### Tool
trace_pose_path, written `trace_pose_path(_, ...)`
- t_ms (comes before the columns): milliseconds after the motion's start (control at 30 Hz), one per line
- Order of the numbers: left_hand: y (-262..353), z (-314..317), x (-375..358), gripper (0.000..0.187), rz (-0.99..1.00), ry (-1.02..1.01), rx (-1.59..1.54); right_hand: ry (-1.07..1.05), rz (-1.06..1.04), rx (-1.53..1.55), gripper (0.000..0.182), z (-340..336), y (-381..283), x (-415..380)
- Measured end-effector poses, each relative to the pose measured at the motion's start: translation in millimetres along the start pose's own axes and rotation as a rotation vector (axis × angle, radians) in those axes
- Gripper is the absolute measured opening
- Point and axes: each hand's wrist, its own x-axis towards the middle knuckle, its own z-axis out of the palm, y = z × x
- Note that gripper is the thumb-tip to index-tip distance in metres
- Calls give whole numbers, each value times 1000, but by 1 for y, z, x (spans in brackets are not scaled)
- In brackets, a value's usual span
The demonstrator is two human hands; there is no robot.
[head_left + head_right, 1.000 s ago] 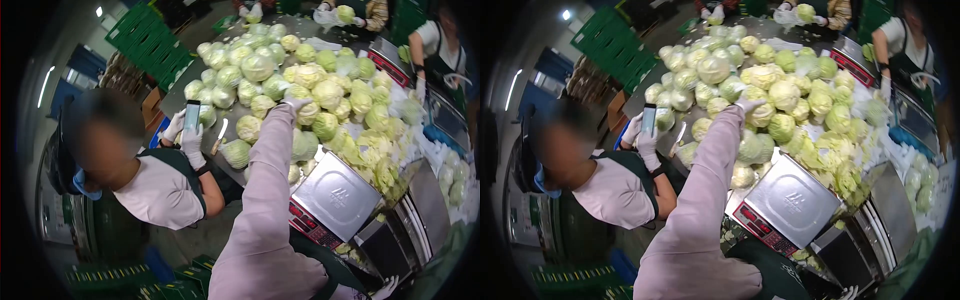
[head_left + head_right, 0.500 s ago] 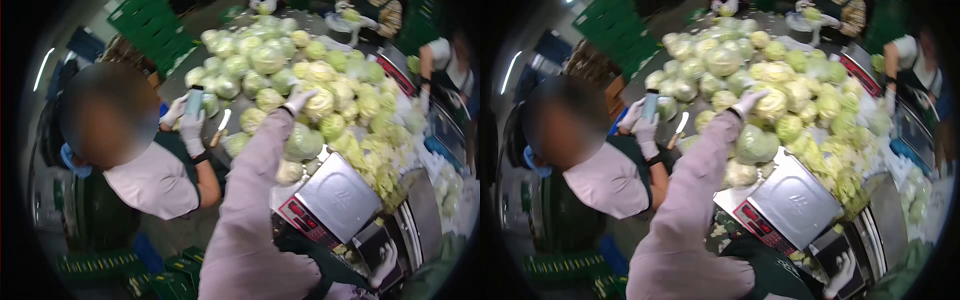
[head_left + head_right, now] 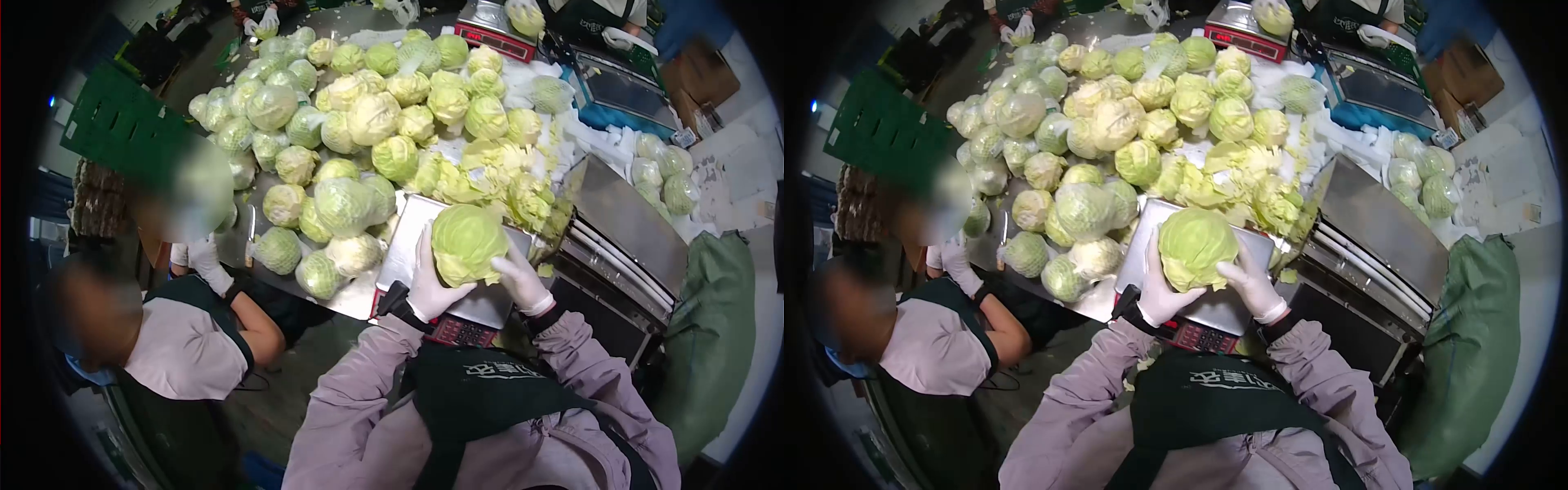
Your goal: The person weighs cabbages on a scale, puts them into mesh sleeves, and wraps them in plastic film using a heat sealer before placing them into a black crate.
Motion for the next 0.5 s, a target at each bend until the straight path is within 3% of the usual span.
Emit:
trace_pose_path(67, -9, 5, -20, 116, -114, -77, 75, -36, -21, -145, 80, -12, 11, -16)
trace_pose_path(133, -28, 10, -40, 115, -178, -107, 57, 47, 204, -174, 88, -10, 19, -31)
trace_pose_path(200, -31, 10, -49, 113, -296, -128, 169, 9, 71, -212, 94, -7, 30, -44)
trace_pose_path(400, -20, 11, -69, 107, -275, -161, 381, 24, 63, -210, 89, -19, 45, -71)
trace_pose_path(500, -17, 2, -84, 106, -272, -134, 504, 114, 151, -332, 73, -30, 45, -90)
